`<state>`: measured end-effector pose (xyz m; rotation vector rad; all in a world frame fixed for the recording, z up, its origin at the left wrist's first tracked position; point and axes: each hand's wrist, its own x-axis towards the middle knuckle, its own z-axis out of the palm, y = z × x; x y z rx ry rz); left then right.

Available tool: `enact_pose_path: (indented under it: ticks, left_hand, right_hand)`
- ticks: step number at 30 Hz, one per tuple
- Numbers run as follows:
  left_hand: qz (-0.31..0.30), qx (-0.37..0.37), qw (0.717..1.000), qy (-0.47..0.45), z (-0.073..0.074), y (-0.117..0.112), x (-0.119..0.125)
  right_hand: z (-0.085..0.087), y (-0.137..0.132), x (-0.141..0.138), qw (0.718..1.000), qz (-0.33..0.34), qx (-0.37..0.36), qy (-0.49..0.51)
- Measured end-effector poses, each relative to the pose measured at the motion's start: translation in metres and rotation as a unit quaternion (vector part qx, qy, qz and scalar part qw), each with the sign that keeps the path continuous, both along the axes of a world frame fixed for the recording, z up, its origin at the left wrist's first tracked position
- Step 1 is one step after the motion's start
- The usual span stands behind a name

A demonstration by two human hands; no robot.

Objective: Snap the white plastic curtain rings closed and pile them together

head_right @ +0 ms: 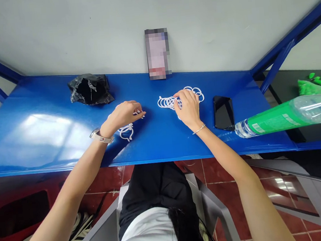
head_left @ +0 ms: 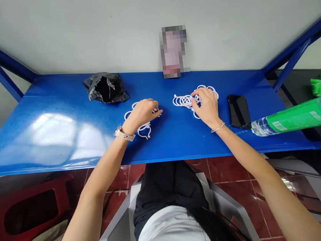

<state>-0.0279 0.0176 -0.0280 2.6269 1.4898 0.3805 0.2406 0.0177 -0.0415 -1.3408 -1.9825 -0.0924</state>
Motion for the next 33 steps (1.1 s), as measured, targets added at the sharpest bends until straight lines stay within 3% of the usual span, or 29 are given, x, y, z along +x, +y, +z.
enact_pose_path:
  ticks: [5,10,20,27,33]
  left_hand:
    - [-0.111,-0.035,0.993,0.009,0.003,-0.003,0.010]
    - [-0.159,-0.066,0.985,-0.015,0.001,-0.005,0.016]
    - [-0.170,-0.047,0.974,-0.138,0.001,-0.005,0.016]
    - [-0.173,-0.091,0.937,-0.290,0.010,-0.012,0.022]
    - [-0.168,-0.119,0.923,-0.325,0.012,-0.017,0.027]
  right_hand:
    - [-0.001,-0.006,-0.009,0.998,0.061,0.010,0.002]
    - [-0.001,-0.014,-0.017,0.991,0.127,-0.029,-0.018]
    - [-0.003,-0.018,-0.021,0.972,0.224,-0.062,-0.023]
    - [-0.002,-0.020,-0.024,0.964,0.248,-0.087,0.031]
    - [0.001,-0.026,-0.029,0.946,0.271,-0.147,0.102]
